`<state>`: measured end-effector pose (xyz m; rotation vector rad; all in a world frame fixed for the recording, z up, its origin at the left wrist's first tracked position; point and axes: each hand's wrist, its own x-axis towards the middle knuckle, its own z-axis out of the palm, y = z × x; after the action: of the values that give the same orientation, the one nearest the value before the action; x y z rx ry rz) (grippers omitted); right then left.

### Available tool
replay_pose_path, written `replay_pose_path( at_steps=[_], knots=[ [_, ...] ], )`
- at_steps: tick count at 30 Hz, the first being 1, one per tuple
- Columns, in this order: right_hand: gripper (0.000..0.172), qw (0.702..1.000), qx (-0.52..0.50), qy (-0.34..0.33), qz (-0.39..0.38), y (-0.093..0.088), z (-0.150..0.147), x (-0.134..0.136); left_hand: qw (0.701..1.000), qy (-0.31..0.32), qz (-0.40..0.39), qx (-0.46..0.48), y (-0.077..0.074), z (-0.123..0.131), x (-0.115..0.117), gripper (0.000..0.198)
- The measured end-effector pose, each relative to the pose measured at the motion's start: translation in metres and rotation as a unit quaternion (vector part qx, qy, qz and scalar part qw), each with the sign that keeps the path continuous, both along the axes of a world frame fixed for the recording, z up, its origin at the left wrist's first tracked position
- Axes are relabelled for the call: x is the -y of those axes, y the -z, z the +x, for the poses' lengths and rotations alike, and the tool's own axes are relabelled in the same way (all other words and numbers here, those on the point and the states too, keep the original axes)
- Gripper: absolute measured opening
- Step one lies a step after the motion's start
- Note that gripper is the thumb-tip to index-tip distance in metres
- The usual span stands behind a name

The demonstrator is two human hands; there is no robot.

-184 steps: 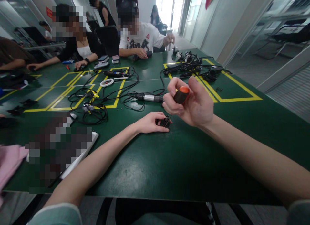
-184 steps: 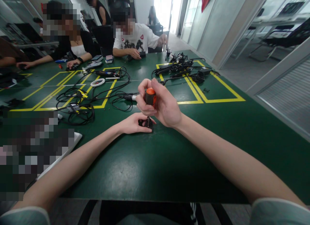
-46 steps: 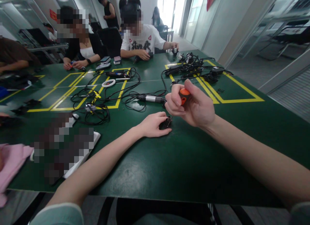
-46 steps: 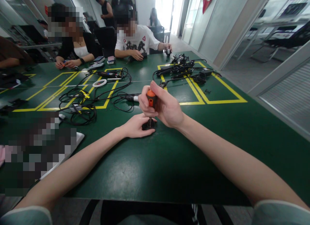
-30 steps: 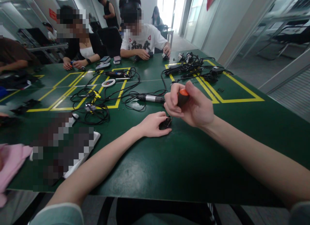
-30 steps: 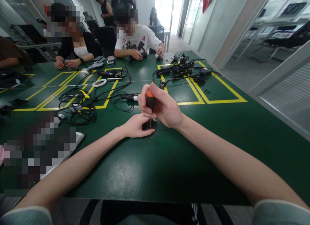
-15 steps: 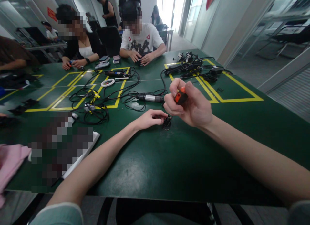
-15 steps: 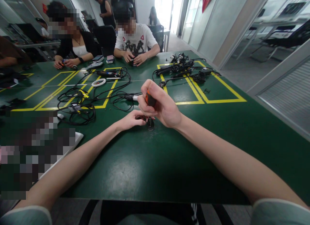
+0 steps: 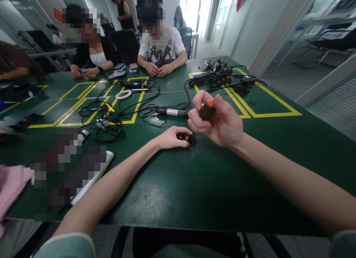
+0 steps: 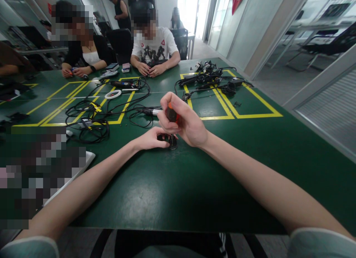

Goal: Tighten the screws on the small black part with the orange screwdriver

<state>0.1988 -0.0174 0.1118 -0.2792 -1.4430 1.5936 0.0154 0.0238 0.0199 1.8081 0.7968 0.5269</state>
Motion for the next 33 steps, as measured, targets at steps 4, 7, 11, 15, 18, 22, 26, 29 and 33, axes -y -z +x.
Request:
replay_pose_path(
  at_steps=[4,7,11,15,18,22,26,29,33],
  knots=[
    [0.046,1.0,-0.012,-0.003,0.01,0.0004,-0.001,-0.0002,1.0,0.005,0.025,-0.007,0.0028,0.0003,-0.0012,0.036],
    [0.053,1.0,0.003,-0.003,0.007,-0.0018,-0.0017,-0.0008,0.999,0.003,0.032,-0.013,0.0041,0.001,-0.002,0.037],
    [0.06,1.0,0.015,-0.021,-0.005,-0.0036,-0.0013,-0.0006,0.999,0.008,0.026,-0.018,0.0023,0.0016,-0.0007,0.033],
    [0.058,1.0,-0.003,-0.029,-0.004,-0.0016,0.0002,0.0001,0.999,0.009,0.035,-0.021,-0.0003,0.0017,0.0012,0.031],
    [0.052,1.0,-0.004,-0.025,-0.001,0.0004,0.0004,0.0,0.999,0.011,0.032,-0.017,0.0004,0.0016,0.0007,0.031],
    [0.049,1.0,-0.008,-0.016,0.012,-0.0005,-0.0011,-0.0005,0.999,0.007,0.039,-0.015,0.0025,0.001,-0.0012,0.034],
    [0.057,1.0,0.002,-0.011,0.011,-0.0031,-0.002,-0.0011,0.999,0.011,0.041,-0.017,0.0013,0.0013,-0.0009,0.033],
    [0.057,1.0,0.004,-0.016,0.007,-0.0029,-0.0012,-0.0013,0.999,0.014,0.04,-0.016,-0.0002,0.0016,0.0004,0.034],
    [0.051,1.0,-0.007,-0.008,0.003,-0.0001,-0.0006,-0.0006,0.999,0.014,0.035,-0.017,0.0019,0.0015,-0.0001,0.033]
  ],
)
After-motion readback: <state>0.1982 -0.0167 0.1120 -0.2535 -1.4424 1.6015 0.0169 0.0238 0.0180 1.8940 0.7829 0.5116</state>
